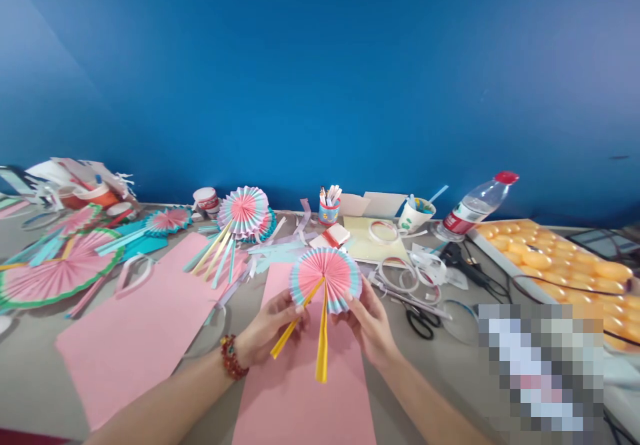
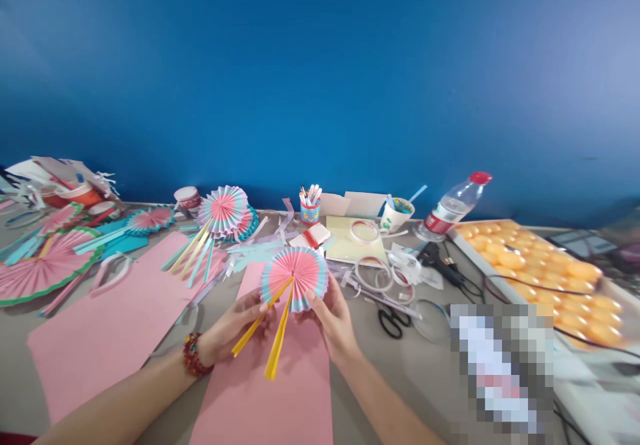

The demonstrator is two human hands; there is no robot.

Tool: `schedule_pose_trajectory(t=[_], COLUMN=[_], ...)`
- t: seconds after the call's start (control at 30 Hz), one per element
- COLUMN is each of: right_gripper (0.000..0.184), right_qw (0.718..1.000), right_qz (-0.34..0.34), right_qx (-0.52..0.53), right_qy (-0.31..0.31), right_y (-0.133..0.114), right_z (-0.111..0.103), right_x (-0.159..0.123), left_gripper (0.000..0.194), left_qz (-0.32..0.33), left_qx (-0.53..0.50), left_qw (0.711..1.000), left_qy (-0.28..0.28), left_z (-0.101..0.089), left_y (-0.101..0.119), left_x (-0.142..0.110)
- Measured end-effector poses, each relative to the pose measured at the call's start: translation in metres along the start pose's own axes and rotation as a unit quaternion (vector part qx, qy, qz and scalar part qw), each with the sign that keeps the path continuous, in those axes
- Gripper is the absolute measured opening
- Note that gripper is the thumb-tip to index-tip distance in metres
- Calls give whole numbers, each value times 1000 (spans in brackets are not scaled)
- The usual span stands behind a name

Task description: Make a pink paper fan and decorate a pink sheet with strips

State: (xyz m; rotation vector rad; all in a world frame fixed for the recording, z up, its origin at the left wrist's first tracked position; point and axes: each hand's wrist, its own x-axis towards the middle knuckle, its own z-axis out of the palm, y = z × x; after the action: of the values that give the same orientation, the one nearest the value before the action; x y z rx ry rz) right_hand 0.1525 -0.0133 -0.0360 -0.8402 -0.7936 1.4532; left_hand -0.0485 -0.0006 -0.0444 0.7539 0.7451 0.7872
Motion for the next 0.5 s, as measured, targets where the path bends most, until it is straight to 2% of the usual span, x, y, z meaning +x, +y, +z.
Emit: schedule_pose_trajectory(t=[0.13, 0.27, 0.37, 0.5], right_gripper=[49, 51, 55, 67], right_qw=[1000, 999, 999, 1000], right_qz=[-3, -13, -11, -27], right_qx=[2, 8, 23, 11], right_qy=[13, 29, 24, -4], right_y=[1, 3, 5, 6], right_z=[-2, -7, -11, -12], right_x=[2, 6, 7, 6], left_gripper=[42, 36, 34, 36], left_qz=[-17, 26, 44, 29], left_qx=[40, 155, 196, 174], left_qw=[999, 987, 978, 984], left_qy=[10, 34, 61, 28], left_z=[3, 1, -1, 0], left_y=[1, 0, -1, 0], left_x=[0, 1, 1, -2])
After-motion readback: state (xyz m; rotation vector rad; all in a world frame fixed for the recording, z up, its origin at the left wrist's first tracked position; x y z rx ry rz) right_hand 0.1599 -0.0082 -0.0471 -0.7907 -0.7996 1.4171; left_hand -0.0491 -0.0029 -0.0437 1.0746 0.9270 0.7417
